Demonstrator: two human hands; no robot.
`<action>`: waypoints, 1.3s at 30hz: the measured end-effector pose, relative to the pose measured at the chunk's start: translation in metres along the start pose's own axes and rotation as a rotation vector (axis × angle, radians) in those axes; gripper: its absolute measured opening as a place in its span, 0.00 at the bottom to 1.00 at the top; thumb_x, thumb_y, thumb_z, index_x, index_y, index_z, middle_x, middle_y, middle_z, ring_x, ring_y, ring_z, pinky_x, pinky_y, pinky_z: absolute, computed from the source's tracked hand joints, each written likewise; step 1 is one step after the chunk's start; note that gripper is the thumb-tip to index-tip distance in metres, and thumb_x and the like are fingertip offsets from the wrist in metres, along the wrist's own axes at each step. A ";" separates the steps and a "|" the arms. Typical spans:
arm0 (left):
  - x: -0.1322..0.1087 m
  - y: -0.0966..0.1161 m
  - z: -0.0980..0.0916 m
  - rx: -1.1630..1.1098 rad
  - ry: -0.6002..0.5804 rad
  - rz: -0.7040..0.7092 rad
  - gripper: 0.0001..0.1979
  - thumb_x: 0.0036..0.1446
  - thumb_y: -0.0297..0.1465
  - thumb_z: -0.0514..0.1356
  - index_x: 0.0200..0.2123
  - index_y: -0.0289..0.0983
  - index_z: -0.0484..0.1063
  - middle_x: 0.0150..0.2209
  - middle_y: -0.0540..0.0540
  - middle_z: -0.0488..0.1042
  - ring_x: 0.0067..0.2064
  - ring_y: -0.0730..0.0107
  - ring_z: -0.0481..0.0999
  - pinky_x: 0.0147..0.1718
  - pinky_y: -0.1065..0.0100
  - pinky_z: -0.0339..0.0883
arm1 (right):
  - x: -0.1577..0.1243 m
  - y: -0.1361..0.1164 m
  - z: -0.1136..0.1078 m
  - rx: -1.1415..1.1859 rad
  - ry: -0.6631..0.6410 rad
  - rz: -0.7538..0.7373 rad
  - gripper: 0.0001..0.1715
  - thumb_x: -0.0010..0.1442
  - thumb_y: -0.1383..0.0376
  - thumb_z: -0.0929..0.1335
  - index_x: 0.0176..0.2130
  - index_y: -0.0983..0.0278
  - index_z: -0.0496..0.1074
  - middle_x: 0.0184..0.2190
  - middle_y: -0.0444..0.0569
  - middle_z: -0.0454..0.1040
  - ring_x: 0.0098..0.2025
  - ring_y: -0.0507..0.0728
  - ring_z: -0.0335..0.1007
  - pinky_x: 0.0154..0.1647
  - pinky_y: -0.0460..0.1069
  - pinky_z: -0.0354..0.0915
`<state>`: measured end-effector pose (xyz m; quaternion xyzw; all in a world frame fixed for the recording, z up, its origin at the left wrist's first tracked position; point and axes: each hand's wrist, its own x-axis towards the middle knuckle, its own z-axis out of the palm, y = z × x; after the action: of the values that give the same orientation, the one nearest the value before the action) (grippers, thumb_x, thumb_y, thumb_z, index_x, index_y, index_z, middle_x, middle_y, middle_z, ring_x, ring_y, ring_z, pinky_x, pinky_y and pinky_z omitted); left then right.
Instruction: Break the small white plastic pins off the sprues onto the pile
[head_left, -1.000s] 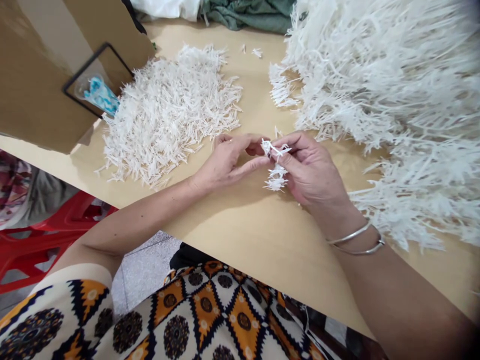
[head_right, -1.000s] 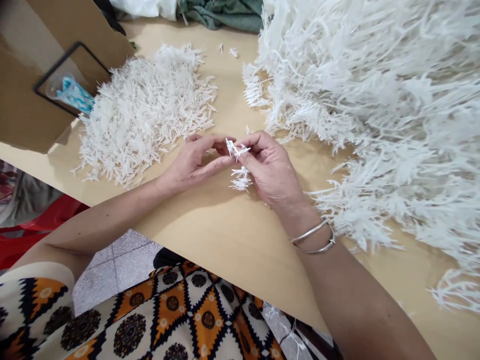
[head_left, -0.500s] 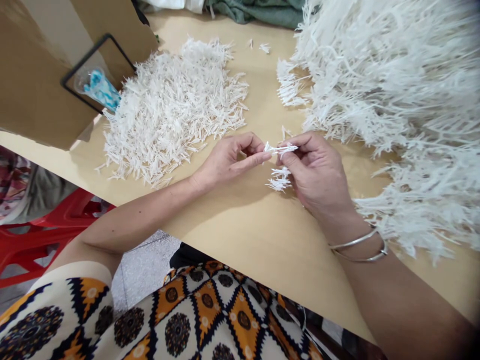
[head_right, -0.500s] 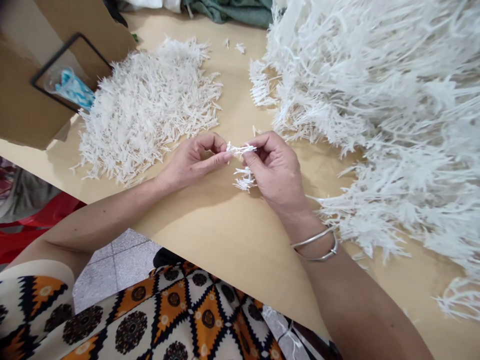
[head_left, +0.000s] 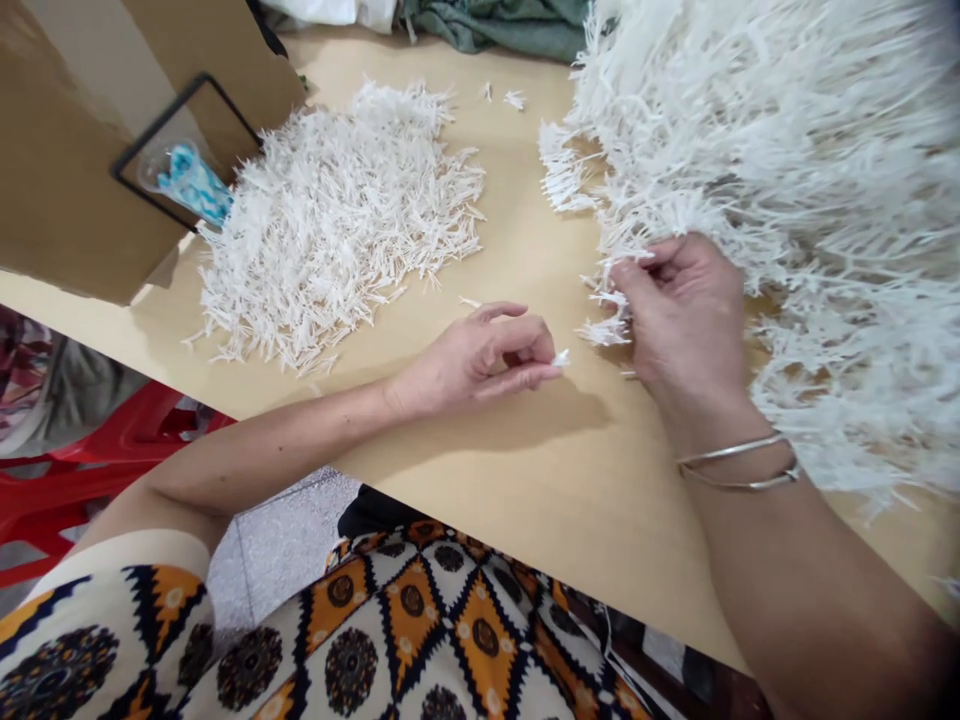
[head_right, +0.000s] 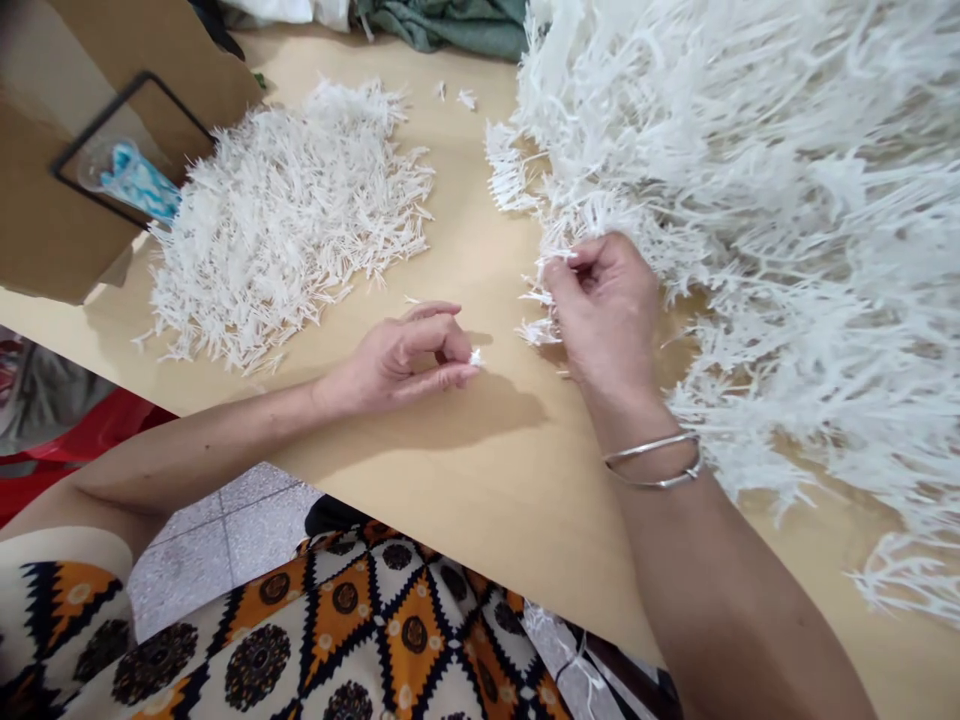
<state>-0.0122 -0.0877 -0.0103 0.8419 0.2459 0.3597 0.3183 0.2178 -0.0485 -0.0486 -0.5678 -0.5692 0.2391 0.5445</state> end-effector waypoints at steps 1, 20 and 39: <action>0.000 -0.004 0.001 0.028 0.050 -0.023 0.15 0.71 0.42 0.59 0.35 0.38 0.68 0.27 0.55 0.74 0.29 0.80 0.72 0.50 0.67 0.72 | 0.001 0.001 -0.003 0.031 0.001 0.018 0.11 0.60 0.70 0.72 0.34 0.58 0.65 0.29 0.43 0.66 0.29 0.51 0.60 0.33 0.51 0.56; 0.004 -0.027 -0.005 -0.010 0.236 -0.139 0.15 0.66 0.46 0.64 0.39 0.39 0.77 0.44 0.46 0.79 0.47 0.70 0.78 0.53 0.63 0.71 | -0.039 -0.047 0.027 0.485 -0.265 0.123 0.06 0.57 0.61 0.78 0.35 0.56 0.79 0.34 0.42 0.79 0.38 0.53 0.74 0.44 0.51 0.72; 0.004 -0.020 -0.013 -0.222 0.125 -0.324 0.20 0.66 0.49 0.62 0.35 0.37 0.73 0.30 0.51 0.73 0.29 0.78 0.67 0.29 0.72 0.62 | -0.023 -0.046 0.015 -0.227 -0.305 -0.255 0.06 0.62 0.66 0.69 0.32 0.57 0.69 0.33 0.48 0.72 0.39 0.59 0.69 0.46 0.57 0.66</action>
<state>-0.0237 -0.0668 -0.0159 0.7270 0.3563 0.3801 0.4471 0.1814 -0.0753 -0.0196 -0.5063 -0.7352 0.1858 0.4106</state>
